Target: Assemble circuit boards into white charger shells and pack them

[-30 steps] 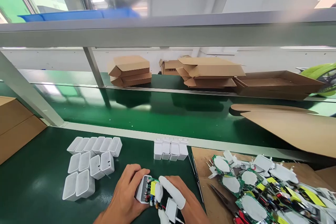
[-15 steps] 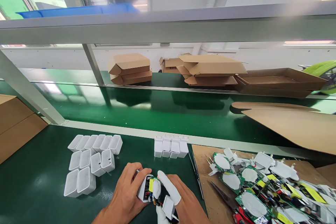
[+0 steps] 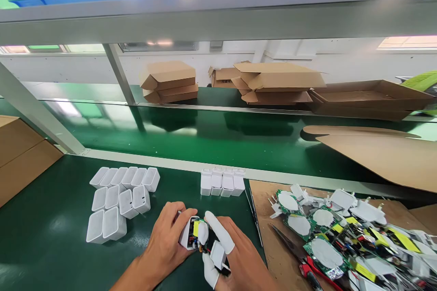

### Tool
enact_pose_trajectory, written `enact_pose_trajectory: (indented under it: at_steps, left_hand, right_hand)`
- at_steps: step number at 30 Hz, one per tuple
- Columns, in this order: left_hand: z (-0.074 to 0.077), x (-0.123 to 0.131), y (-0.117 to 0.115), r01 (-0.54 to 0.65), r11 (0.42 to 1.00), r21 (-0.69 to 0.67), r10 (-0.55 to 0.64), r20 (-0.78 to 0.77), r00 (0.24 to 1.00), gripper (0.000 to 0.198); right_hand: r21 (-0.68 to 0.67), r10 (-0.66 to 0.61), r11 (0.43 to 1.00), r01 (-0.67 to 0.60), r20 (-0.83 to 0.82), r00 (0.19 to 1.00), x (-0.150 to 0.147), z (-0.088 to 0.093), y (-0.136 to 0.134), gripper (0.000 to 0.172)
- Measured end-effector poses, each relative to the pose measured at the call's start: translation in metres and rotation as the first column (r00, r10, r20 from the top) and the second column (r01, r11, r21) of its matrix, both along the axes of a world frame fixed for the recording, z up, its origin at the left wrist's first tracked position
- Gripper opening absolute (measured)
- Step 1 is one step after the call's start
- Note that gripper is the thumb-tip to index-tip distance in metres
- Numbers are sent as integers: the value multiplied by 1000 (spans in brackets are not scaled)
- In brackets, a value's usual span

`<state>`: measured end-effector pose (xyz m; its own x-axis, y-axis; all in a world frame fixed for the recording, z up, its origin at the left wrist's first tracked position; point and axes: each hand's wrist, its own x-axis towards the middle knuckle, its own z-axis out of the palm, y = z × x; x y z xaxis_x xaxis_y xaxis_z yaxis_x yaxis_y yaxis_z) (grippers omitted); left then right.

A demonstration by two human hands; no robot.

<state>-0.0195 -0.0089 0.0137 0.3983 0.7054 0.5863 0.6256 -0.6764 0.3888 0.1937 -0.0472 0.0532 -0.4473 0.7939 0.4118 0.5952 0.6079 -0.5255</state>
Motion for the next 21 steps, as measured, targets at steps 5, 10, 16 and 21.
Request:
enact_pose_trajectory:
  at_steps: [5,10,16,21]
  left_hand:
    - [0,-1,0,8,1000,-13,-8,-1,1000,43]
    - [1,-1,0,19,999,-26,-18,16,1000,44]
    - [-2,-2,1,23,998,-52,-23,8,1000,46]
    - [-3,-1,-1,38,997,-63,-38,12,999,45]
  right_hand:
    - [-6,1,1000,-1,0,1000,-2,4,1,80]
    - [-11,-6,1000,6,6,1000,-5,10,1,80]
    - [-14,-5,1000,6,24,1000,-5,10,1,83]
    - [-9,8,1000,-7,31,999,-6,3,0,80]
